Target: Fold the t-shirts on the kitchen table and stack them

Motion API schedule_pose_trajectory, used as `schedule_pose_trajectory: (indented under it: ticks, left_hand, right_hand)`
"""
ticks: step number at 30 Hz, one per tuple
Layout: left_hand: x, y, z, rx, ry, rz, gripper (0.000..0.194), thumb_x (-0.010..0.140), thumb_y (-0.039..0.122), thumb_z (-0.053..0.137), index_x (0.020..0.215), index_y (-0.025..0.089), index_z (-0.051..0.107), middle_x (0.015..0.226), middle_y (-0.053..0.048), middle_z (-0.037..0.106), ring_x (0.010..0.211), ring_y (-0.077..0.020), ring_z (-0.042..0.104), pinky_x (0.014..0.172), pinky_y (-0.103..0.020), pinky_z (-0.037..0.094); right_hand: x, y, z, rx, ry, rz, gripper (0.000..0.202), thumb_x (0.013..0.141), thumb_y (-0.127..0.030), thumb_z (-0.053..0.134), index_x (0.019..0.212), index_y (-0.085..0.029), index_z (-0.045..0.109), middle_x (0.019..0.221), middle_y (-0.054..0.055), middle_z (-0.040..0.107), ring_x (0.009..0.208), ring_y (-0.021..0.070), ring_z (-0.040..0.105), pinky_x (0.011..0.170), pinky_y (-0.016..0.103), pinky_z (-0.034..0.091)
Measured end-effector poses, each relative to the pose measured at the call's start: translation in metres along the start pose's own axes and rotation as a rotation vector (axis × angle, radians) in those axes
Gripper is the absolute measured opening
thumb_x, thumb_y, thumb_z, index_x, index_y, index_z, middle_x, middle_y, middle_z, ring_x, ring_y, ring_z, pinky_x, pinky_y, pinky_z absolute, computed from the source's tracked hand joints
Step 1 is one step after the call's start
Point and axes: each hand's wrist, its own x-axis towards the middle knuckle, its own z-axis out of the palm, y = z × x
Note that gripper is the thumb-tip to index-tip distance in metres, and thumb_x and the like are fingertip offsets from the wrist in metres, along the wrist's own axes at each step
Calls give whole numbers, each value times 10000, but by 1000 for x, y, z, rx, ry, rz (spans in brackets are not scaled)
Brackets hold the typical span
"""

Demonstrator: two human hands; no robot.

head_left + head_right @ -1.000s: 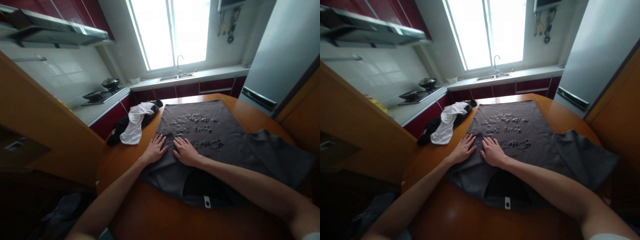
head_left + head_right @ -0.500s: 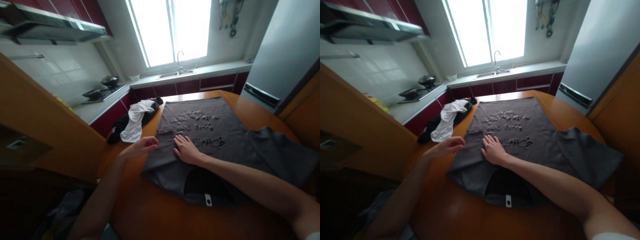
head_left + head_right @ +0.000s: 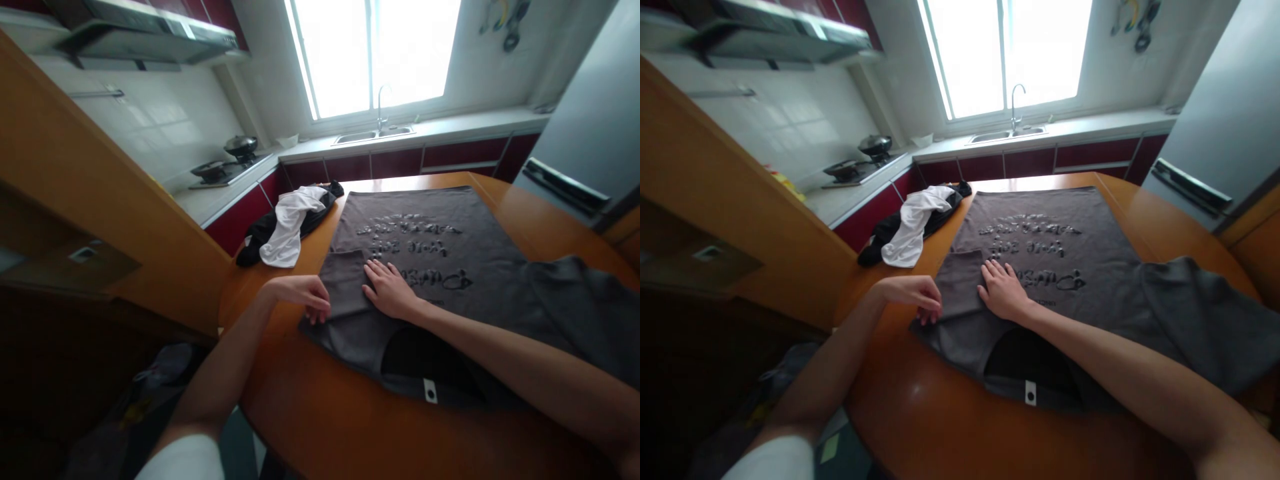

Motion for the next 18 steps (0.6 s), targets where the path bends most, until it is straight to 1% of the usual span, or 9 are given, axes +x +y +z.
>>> schedule_pose_trajectory:
  ticks: [2, 3, 7, 8, 9, 12, 13, 16, 18]
  left_hand:
    - [4, -1, 2, 26, -58, -40, 421, 855, 565, 708, 876, 152, 783, 815, -91, 777, 641, -171, 717, 569, -232, 548]
    - [6, -1, 3, 40, -46, -31, 428, 852, 568, 710, 866, 146, 780, 798, -90, 773, 621, -165, 706, 554, -229, 540]
    - [13, 2, 7, 75, 169, 103, 462, 880, 569, 678, 865, 115, 764, 742, -79, 753, 526, -105, 622, 463, -174, 443]
    - [15, 3, 8, 74, 158, 104, 474, 883, 576, 670, 874, 111, 764, 743, -82, 752, 522, -103, 619, 453, -169, 433]
    - [17, 4, 10, 74, 105, 86, 485, 881, 585, 668, 883, 110, 768, 753, -90, 756, 531, -111, 632, 451, -171, 437]
    - [19, 5, 11, 66, -115, 11, 499, 858, 607, 681, 923, 123, 786, 833, -124, 774, 605, -163, 700, 471, -197, 489]
    - [18, 5, 11, 57, -136, 14, 497, 855, 607, 684, 939, 129, 791, 856, -130, 778, 625, -174, 713, 479, -201, 499]
    - [15, 6, 9, -3, -88, 89, 488, 879, 595, 664, 980, 135, 792, 922, -139, 784, 673, -180, 734, 508, -198, 518]
    - [13, 7, 10, -55, -133, 97, 498, 892, 594, 648, 1012, 131, 789, 975, -146, 783, 754, -201, 754, 577, -216, 557]
  right_hand:
    - [0, 0, 0, -2, 4, 3, 608, 997, -396, 398, 1524, -93, 415, 1614, 131, 350, 1512, 255, 263, 1230, 464, 165]
    - [0, 0, 0, -3, 5, 4, 609, 997, -396, 398, 1525, -92, 413, 1614, 131, 351, 1511, 256, 264, 1230, 465, 165]
    - [0, -1, 0, -13, 13, -7, 609, 995, -390, 409, 1520, -83, 417, 1607, 140, 364, 1507, 259, 276, 1230, 460, 171]
    - [0, -1, -1, -15, 15, -10, 606, 995, -387, 411, 1518, -81, 419, 1604, 143, 368, 1505, 259, 279, 1230, 459, 174]
    - [0, -1, -1, -16, 17, -11, 603, 995, -385, 412, 1516, -81, 423, 1602, 146, 371, 1504, 260, 284, 1229, 458, 177]
    - [0, -1, -1, -18, 22, -7, 597, 996, -387, 414, 1513, -88, 429, 1601, 143, 374, 1501, 263, 291, 1225, 463, 188]
    - [0, -1, -1, -20, 24, -6, 595, 997, -387, 413, 1512, -90, 431, 1600, 142, 374, 1500, 264, 293, 1225, 464, 190]
    - [0, 0, 0, -21, 31, -12, 594, 997, -388, 419, 1511, -93, 434, 1597, 141, 381, 1500, 263, 295, 1226, 463, 189]
    - [0, 0, 1, -20, 33, -15, 596, 996, -389, 423, 1512, -92, 434, 1596, 140, 383, 1500, 264, 295, 1226, 464, 189]
